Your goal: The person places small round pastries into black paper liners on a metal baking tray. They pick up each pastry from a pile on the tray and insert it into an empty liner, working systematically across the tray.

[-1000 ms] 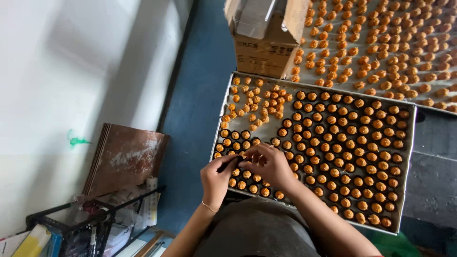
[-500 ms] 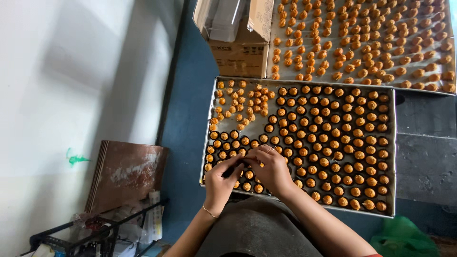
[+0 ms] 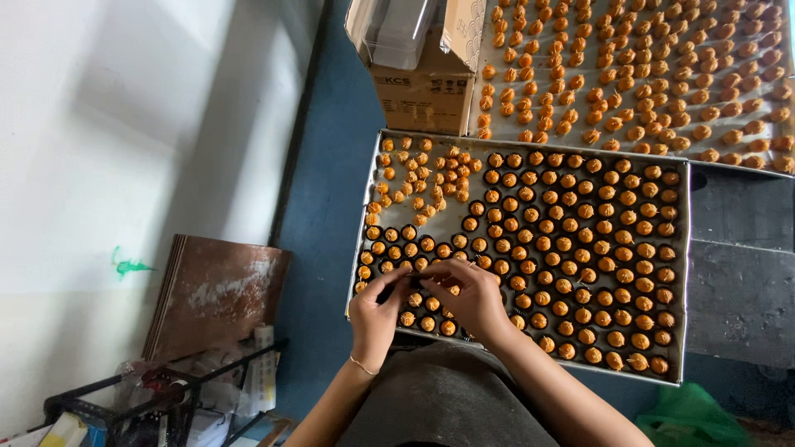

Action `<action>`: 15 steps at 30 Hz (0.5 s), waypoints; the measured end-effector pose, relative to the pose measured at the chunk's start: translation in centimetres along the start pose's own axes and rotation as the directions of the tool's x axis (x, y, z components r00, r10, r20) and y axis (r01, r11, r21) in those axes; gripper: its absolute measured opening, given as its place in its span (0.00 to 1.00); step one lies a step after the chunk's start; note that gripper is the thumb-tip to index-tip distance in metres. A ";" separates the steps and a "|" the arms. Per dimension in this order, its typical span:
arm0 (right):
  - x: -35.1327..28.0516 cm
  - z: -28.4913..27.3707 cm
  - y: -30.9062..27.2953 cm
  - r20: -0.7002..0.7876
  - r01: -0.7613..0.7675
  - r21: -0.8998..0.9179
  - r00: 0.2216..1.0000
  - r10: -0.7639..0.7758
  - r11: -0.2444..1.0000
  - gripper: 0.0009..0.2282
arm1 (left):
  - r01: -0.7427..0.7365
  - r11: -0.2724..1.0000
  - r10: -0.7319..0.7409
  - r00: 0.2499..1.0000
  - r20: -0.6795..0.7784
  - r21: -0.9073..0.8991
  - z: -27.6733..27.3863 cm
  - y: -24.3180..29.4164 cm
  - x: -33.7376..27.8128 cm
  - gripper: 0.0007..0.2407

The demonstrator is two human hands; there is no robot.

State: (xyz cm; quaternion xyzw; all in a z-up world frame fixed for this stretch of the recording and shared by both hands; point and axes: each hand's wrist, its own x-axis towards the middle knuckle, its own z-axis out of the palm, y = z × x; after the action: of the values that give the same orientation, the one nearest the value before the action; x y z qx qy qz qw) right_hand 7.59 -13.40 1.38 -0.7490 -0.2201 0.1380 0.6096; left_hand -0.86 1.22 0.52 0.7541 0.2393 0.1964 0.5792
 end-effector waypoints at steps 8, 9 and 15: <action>-0.1 -1.5 -3.4 0.024 0.072 0.217 0.997 -0.079 0.974 0.08 | -0.104 0.993 0.110 0.987 0.120 -0.055 -1.2 5.4 0.3 0.11; -0.3 -1.8 -3.8 0.051 0.160 0.185 0.984 -0.173 0.970 0.09 | -0.175 0.984 0.174 0.964 0.200 -0.012 -1.5 5.6 0.2 0.14; -0.9 -2.7 -5.5 0.058 0.276 0.083 0.958 -0.281 0.957 0.07 | -0.117 0.993 0.113 0.972 0.206 0.009 -1.3 6.8 -0.3 0.13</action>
State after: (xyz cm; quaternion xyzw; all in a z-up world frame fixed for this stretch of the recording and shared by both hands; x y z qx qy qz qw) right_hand 7.19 -15.33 7.28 -0.6821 -0.3391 0.0843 0.6424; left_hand -0.94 0.63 7.40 0.7891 0.1365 0.1483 0.5803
